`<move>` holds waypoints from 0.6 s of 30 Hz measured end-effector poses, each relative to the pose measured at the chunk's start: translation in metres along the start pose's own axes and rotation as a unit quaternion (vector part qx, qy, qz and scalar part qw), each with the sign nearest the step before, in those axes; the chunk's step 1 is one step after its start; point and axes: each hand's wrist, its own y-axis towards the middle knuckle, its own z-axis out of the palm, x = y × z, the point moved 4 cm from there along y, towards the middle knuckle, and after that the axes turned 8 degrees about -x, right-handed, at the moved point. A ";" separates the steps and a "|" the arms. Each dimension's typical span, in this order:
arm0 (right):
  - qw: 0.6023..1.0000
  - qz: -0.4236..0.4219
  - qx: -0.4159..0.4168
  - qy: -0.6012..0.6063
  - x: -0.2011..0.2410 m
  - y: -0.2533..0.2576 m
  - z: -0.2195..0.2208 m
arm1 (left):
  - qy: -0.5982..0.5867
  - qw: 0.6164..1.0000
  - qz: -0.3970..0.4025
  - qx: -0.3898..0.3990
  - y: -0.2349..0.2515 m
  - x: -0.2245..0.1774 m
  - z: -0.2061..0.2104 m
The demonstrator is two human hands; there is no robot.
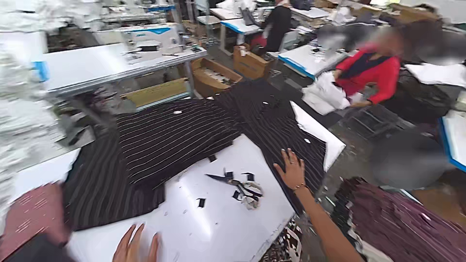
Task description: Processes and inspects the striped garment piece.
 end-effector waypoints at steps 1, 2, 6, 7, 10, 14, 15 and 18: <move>1.000 -0.013 -0.008 0.001 -0.001 0.000 0.000 | 0.017 1.000 0.009 -0.002 0.003 0.010 0.001; 1.000 -0.020 -0.011 0.002 -0.002 0.000 0.001 | 0.042 0.999 0.015 -0.011 0.006 0.018 0.003; 1.000 -0.010 -0.012 -0.007 0.003 -0.006 0.001 | 0.077 0.997 0.021 -0.009 0.035 0.032 0.004; 1.000 -0.001 0.001 -0.007 0.011 -0.009 -0.003 | 0.077 0.997 0.018 0.004 0.043 0.033 0.005; 0.993 -0.084 -0.039 0.068 0.065 -0.034 -0.021 | 0.078 0.996 -0.004 0.049 0.066 0.034 0.009; 0.959 -0.202 -0.016 0.198 0.145 -0.090 -0.007 | 0.101 0.986 -0.029 0.132 0.089 0.034 0.015; 0.959 -0.209 -0.006 0.189 0.153 -0.096 0.001 | 0.100 0.986 -0.029 0.132 0.092 0.034 0.015; 0.965 -0.214 -0.028 0.151 0.155 -0.091 0.014 | 0.080 0.988 -0.044 0.124 0.096 0.032 0.016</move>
